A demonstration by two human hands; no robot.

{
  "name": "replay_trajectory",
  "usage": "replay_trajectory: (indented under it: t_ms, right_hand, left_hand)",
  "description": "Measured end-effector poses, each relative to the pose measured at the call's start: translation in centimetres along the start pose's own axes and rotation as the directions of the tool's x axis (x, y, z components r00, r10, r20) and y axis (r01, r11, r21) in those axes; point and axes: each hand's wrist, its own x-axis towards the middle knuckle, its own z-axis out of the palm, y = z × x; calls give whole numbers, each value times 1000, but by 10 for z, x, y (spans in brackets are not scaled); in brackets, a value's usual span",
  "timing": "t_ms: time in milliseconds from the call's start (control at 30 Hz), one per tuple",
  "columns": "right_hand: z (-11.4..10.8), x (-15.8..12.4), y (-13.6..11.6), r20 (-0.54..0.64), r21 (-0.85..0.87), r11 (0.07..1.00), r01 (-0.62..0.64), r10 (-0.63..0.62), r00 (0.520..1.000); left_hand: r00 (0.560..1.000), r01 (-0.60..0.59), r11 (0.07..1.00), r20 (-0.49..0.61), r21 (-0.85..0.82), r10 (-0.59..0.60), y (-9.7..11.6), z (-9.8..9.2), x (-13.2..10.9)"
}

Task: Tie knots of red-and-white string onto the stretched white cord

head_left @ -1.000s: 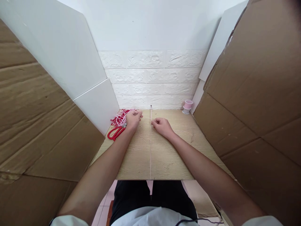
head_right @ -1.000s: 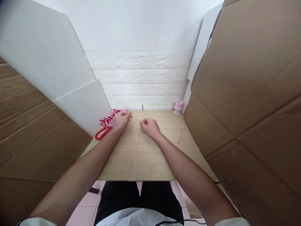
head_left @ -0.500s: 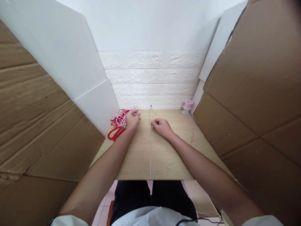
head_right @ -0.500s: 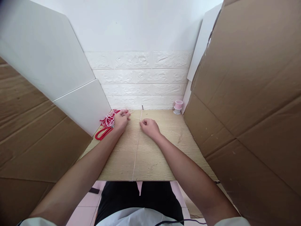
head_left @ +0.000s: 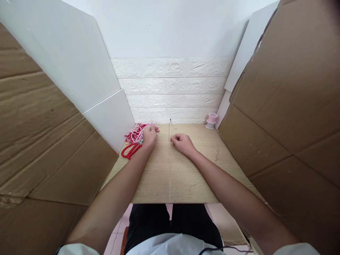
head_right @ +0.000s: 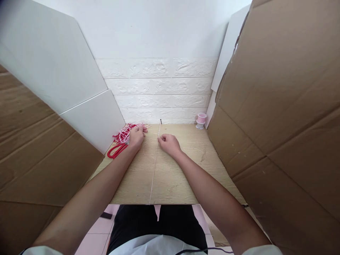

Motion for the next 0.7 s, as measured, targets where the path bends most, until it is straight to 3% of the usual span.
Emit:
replay_trajectory:
  t_ms: [233, 400, 567, 700]
  right_hand:
    - [0, 0, 1, 2, 19, 1000, 7, -7, 1000]
    - [1, 0, 2, -44, 24, 1000, 6, -5, 999]
    - [0, 3, 6, -107, -23, 998, -60, 57, 993]
    - [-1, 6, 11, -91, -121, 992, -37, 26, 995]
  left_hand:
    - [996, 39, 994, 85, -98, -30, 8, 1, -8]
    - [999, -3, 1000, 34, 18, 2, 10, 0, -10]
    - [996, 16, 1000, 88, 12, -17, 2, 3, -5]
    - [987, -40, 999, 155, 23, 36, 2, 5, -6]
